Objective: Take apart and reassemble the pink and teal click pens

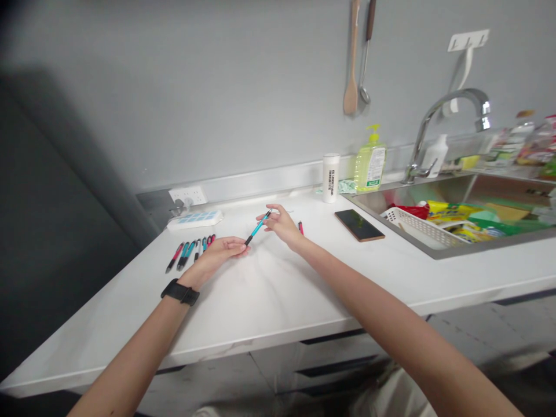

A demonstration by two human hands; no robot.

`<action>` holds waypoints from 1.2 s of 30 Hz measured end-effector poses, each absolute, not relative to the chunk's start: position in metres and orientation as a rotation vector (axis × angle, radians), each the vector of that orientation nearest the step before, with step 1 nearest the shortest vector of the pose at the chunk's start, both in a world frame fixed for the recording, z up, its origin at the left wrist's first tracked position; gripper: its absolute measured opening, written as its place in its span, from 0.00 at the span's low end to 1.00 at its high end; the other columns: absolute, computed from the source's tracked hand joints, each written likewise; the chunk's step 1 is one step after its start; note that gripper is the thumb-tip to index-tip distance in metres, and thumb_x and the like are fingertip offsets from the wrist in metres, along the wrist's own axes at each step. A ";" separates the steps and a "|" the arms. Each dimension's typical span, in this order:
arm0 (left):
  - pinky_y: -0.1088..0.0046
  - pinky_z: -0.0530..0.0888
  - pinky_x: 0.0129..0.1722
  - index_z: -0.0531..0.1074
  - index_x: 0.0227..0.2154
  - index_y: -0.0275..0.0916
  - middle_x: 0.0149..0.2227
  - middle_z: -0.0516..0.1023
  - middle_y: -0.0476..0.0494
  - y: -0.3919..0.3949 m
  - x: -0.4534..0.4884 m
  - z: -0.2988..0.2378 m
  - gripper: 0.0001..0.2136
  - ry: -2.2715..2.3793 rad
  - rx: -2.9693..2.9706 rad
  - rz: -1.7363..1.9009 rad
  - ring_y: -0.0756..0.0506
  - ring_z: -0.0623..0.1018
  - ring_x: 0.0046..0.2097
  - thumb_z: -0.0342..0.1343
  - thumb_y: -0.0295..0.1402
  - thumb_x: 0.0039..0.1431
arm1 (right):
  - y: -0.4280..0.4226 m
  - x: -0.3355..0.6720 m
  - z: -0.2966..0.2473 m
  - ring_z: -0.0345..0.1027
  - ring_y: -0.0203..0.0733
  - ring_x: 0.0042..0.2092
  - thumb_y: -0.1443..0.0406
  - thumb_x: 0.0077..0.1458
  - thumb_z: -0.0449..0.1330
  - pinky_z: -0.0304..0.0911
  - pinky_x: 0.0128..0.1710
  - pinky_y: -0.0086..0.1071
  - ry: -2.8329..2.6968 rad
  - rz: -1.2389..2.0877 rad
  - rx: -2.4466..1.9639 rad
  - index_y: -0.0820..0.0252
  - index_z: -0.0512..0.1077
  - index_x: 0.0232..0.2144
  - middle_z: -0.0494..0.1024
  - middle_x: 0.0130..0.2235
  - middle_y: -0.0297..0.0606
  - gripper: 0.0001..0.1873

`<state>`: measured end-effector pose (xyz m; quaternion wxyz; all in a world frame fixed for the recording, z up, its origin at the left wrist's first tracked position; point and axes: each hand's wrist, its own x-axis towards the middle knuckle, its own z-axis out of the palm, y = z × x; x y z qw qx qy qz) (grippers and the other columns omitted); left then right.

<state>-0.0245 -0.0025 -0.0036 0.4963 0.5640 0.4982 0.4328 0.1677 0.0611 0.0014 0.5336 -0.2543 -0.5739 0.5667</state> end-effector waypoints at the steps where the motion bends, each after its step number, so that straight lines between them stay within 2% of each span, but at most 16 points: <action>1: 0.69 0.70 0.41 0.73 0.33 0.33 0.34 0.79 0.39 -0.003 -0.024 -0.003 0.18 1.207 1.360 1.042 0.47 0.77 0.36 0.67 0.36 0.38 | 0.060 0.168 0.002 0.71 0.38 0.40 0.64 0.41 0.64 0.64 0.37 0.33 -1.351 1.364 -0.599 0.55 0.59 0.42 0.78 0.36 0.35 0.25; 5: 0.70 0.70 0.42 0.73 0.32 0.34 0.31 0.79 0.42 -0.004 -0.022 -0.002 0.17 1.187 1.399 0.980 0.48 0.76 0.35 0.67 0.36 0.38 | 0.057 0.166 0.005 0.71 0.37 0.40 0.63 0.40 0.65 0.64 0.38 0.32 -1.258 1.379 -0.583 0.55 0.60 0.42 0.78 0.35 0.34 0.26; 10: 0.72 0.69 0.39 0.73 0.31 0.34 0.31 0.77 0.42 -0.004 -0.019 -0.003 0.15 1.185 1.477 0.924 0.49 0.75 0.34 0.65 0.37 0.40 | 0.055 0.165 0.005 0.71 0.37 0.39 0.63 0.41 0.65 0.63 0.38 0.31 -1.254 1.402 -0.537 0.57 0.64 0.40 0.78 0.38 0.37 0.22; 16: 0.72 0.67 0.38 0.74 0.31 0.34 0.30 0.77 0.44 -0.003 -0.019 -0.005 0.14 1.163 1.487 0.938 0.50 0.73 0.33 0.65 0.36 0.40 | 0.054 0.169 0.007 0.72 0.37 0.40 0.64 0.45 0.63 0.62 0.36 0.29 -1.367 1.465 -0.500 0.58 0.66 0.41 0.76 0.43 0.41 0.19; 21: 0.74 0.67 0.37 0.73 0.33 0.33 0.31 0.76 0.44 -0.002 -0.020 -0.007 0.14 1.129 1.490 0.936 0.50 0.73 0.33 0.63 0.36 0.43 | 0.056 0.170 0.009 0.72 0.37 0.40 0.65 0.46 0.62 0.62 0.35 0.28 -1.370 1.442 -0.510 0.58 0.67 0.42 0.76 0.43 0.41 0.18; 28: 0.71 0.68 0.42 0.71 0.34 0.34 0.35 0.77 0.41 -0.005 -0.018 -0.007 0.15 1.063 1.434 0.850 0.48 0.75 0.37 0.62 0.39 0.46 | 0.058 0.169 0.011 0.72 0.37 0.39 0.63 0.46 0.62 0.64 0.40 0.32 -1.232 1.354 -0.492 0.57 0.66 0.41 0.77 0.39 0.38 0.18; 32: 0.72 0.68 0.42 0.72 0.32 0.34 0.34 0.77 0.41 -0.009 -0.014 -0.003 0.14 1.061 1.489 0.848 0.49 0.75 0.36 0.61 0.40 0.47 | 0.054 0.167 0.009 0.73 0.38 0.38 0.62 0.45 0.64 0.64 0.45 0.37 -1.272 1.429 -0.467 0.57 0.66 0.40 0.78 0.37 0.38 0.18; 36: 0.72 0.67 0.40 0.71 0.32 0.34 0.32 0.77 0.42 -0.008 -0.014 -0.003 0.14 1.073 1.510 0.891 0.48 0.75 0.35 0.62 0.39 0.46 | 0.052 0.168 0.008 0.73 0.40 0.39 0.61 0.45 0.64 0.63 0.46 0.38 -1.341 1.475 -0.454 0.57 0.66 0.40 0.77 0.38 0.39 0.19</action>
